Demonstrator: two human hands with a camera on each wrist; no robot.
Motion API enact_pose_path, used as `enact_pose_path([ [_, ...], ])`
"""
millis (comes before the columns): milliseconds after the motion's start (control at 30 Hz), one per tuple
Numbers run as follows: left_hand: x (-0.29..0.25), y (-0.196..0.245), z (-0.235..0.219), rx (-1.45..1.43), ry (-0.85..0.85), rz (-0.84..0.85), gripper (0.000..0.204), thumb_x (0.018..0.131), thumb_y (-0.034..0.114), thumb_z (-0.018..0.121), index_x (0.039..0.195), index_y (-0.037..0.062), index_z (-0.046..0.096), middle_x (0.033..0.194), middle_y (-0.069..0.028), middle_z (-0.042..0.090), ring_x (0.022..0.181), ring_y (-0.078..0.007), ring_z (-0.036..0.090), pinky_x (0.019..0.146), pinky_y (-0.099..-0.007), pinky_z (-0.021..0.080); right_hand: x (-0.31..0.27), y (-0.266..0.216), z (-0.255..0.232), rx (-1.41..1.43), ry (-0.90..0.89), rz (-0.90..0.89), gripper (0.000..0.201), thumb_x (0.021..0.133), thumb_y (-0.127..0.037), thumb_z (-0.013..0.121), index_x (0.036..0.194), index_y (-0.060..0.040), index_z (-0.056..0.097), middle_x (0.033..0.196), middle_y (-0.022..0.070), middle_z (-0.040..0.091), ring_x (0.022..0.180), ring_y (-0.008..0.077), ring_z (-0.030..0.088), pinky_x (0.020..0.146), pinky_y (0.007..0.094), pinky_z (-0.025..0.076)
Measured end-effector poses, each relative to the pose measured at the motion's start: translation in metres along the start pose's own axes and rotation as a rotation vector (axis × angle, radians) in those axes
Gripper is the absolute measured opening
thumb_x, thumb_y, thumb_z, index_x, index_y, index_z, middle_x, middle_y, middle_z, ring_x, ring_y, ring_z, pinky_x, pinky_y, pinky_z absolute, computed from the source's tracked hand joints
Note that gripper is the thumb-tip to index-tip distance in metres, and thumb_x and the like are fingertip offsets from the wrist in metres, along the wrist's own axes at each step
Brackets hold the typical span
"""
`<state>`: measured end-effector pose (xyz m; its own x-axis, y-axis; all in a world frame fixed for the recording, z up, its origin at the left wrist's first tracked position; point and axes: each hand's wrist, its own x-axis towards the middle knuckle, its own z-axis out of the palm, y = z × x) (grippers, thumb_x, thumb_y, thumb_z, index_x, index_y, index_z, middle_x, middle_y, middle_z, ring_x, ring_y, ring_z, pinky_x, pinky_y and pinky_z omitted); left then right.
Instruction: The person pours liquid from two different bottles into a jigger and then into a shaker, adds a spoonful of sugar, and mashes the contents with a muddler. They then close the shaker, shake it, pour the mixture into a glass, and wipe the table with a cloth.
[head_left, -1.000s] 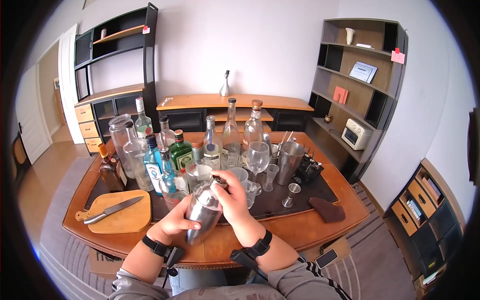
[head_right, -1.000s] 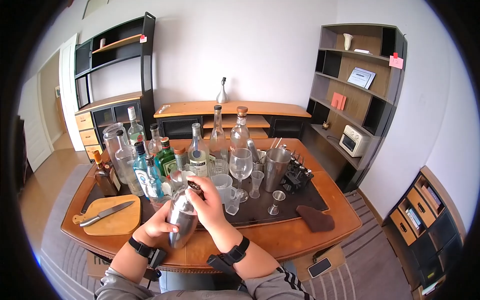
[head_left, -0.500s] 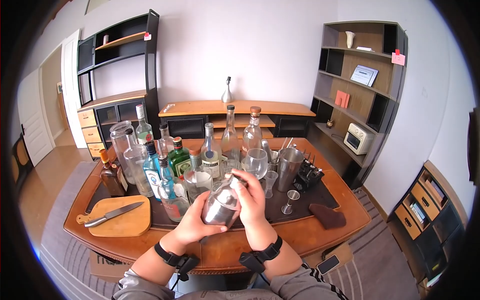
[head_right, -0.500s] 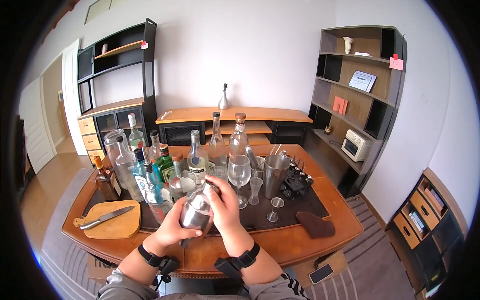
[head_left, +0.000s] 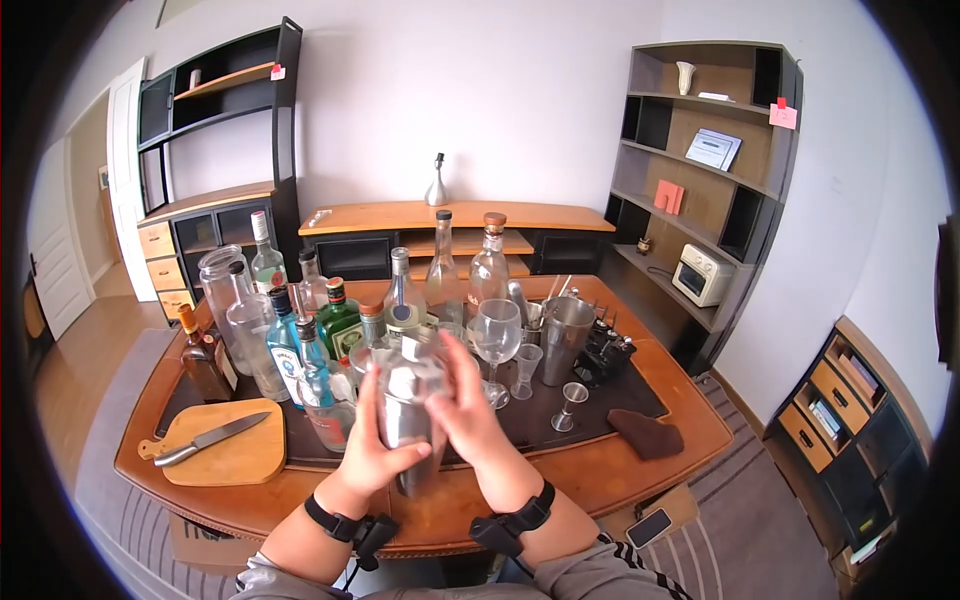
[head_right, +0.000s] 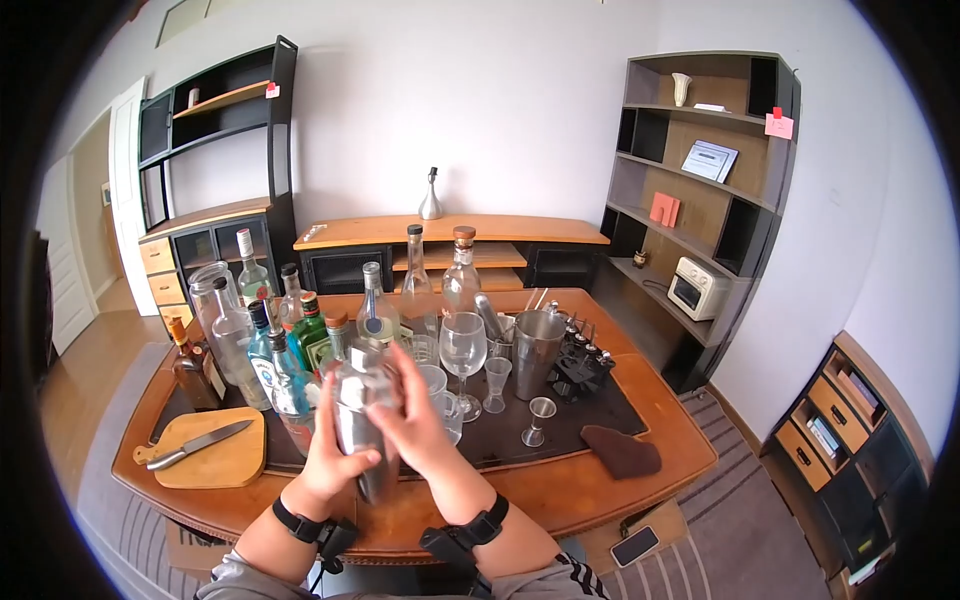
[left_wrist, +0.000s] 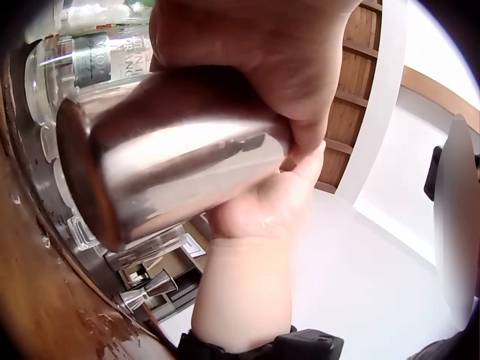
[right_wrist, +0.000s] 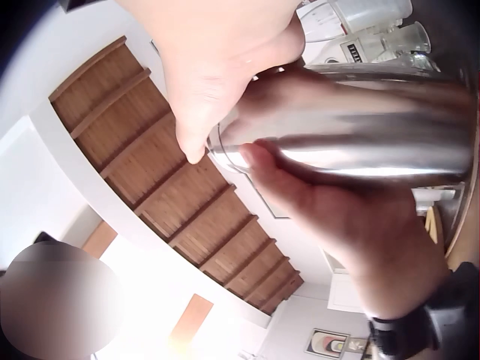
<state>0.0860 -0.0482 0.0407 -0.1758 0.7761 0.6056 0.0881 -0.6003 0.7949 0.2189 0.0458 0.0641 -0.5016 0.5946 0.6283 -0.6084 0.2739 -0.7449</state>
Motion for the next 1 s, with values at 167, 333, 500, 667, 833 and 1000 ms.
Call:
enact_pose_path([
  [167,-0.003,-0.01,0.002,0.033,0.013,0.102,0.127,0.07,0.011,0.083,0.154,0.004,-0.012,0.153,-0.0223,0.026,0.141,-0.032,0.033,0.115,-0.0434,0.027,-0.009,0.001,0.014,-0.06,-0.061,0.05,0.102,0.078,-0.008,0.079,0.155,-0.0052,0.013,0.151,0.0154,0.03,0.139,0.0248,0.034,0.114,0.039,0.029],
  [333,-0.001,-0.019,-0.009,0.022,-0.271,0.053,0.133,0.074,0.011,0.082,0.149,0.0038,-0.027,0.158,-0.0234,0.015,0.146,-0.0323,0.022,0.117,-0.0435,0.023,-0.004,-0.017,-0.007,-0.142,-0.052,0.03,0.097,0.077,0.0,0.077,0.154,-0.006,0.018,0.148,0.0145,0.035,0.136,0.0235,0.038,0.112,0.0385,0.032],
  [500,0.0,-0.014,-0.014,-0.114,-0.182,-0.038,0.114,0.081,-0.004,0.07,0.156,0.019,-0.014,0.155,-0.0209,0.024,0.132,-0.0322,0.046,0.102,-0.0442,0.044,0.024,-0.095,-0.004,-0.26,0.142,-0.381,0.105,0.071,-0.015,0.085,0.153,-0.0068,0.02,0.143,0.0128,0.04,0.127,0.0246,0.047,0.104,0.0409,0.044],
  [667,-0.002,-0.014,-0.012,-0.166,-0.234,-0.085,0.107,0.083,-0.007,0.067,0.158,0.0184,-0.005,0.148,-0.0185,0.035,0.116,-0.0235,0.056,0.095,-0.0355,0.046,0.019,-0.161,-0.014,-0.262,0.283,-0.614,0.1,0.071,-0.016,0.085,0.15,-0.0034,0.026,0.138,0.0174,0.046,0.123,0.0285,0.052,0.101,0.0402,0.046],
  [833,-0.002,-0.011,-0.012,-0.132,-0.337,-0.117,0.098,0.083,-0.007,0.068,0.157,0.0142,0.006,0.142,-0.0158,0.042,0.111,-0.02,0.058,0.095,-0.034,0.045,0.021,-0.17,-0.05,-0.214,0.446,-0.703,0.094,0.075,-0.027,0.081,0.149,0.0003,0.029,0.136,0.0177,0.048,0.123,0.0285,0.052,0.105,0.041,0.044],
  [1000,-0.002,-0.014,-0.009,-0.148,-0.33,-0.191,0.059,0.087,-0.004,0.066,0.142,0.0033,0.045,0.125,-0.0096,0.056,0.103,-0.0133,0.058,0.09,-0.0287,0.049,0.036,-0.162,-0.088,-0.309,0.539,-0.521,0.084,0.08,-0.012,0.071,0.151,-0.0012,0.027,0.142,0.0158,0.042,0.129,0.0249,0.045,0.109,0.0382,0.036],
])
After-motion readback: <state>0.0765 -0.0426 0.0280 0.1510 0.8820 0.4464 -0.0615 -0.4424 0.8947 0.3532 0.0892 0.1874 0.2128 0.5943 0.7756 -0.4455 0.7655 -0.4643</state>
